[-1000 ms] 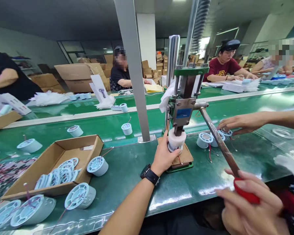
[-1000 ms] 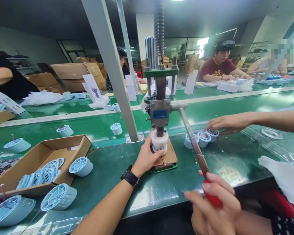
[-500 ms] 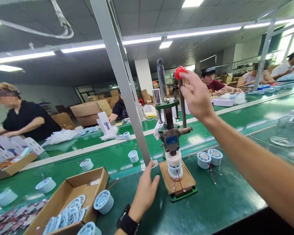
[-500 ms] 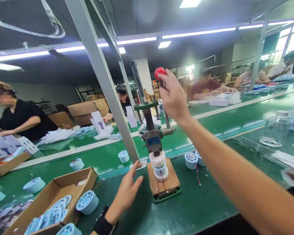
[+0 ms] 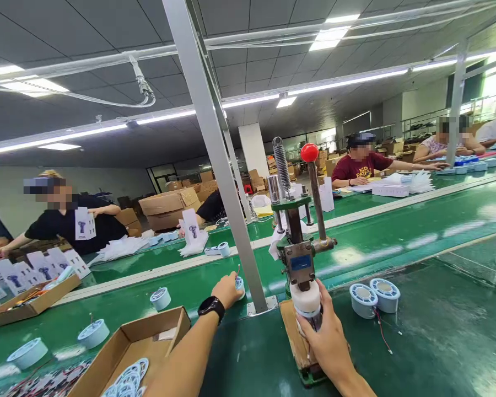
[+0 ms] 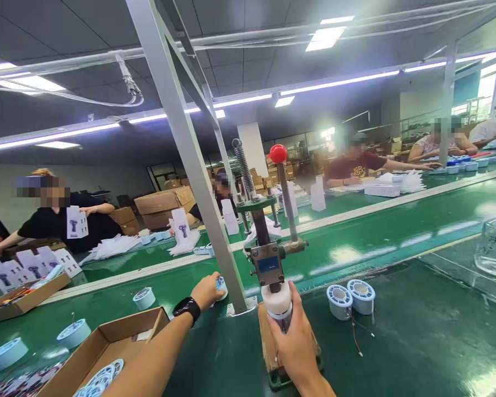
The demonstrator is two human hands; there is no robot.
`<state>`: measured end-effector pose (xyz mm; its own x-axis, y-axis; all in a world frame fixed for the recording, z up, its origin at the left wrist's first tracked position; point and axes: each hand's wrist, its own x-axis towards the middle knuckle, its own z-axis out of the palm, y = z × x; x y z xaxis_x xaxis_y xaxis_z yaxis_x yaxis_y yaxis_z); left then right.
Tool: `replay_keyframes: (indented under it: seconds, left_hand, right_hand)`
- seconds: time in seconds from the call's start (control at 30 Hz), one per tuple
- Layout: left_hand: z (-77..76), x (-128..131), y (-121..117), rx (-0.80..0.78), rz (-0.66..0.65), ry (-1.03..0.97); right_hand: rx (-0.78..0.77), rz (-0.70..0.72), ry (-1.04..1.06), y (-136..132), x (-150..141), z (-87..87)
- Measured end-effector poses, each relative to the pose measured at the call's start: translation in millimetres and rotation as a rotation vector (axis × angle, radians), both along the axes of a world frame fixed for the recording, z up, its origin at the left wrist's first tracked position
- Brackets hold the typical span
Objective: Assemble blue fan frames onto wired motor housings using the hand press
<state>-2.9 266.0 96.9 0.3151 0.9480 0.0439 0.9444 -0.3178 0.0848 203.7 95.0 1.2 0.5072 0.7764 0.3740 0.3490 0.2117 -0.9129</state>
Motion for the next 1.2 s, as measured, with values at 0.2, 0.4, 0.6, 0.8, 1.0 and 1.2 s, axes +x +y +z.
replay_keyframes:
  seconds: [0.2,0.4,0.6,0.8,1.0,1.2]
  left_hand:
    - [33.8,-27,-84,-0.162,-0.202,0.110]
    - [7.5,-51,-192,-0.322,-0.237,0.091]
    - [-38.7,-60,-216,-0.271,-0.154,-0.211]
    - [-64.3,-63,-218,-0.213,-0.147,-0.359]
    - [-87.5,-68,-215,-0.157,-0.183,-0.408]
    - [-92.9,-75,-219,-0.150,-0.201,-0.378]
  right_hand:
    - [0.155,-0.213,-0.272,4,4,-2.8]
    - [0.066,-0.196,-0.552,6,57,-4.1]
    - [0.005,-0.085,-0.883,4,126,-26.7]
    - [0.154,-0.237,-0.967,-32,111,-12.3]
    - [0.259,0.165,-1.009,-63,-40,-5.1]
    - [0.235,0.292,-1.111,-65,-90,-57.5]
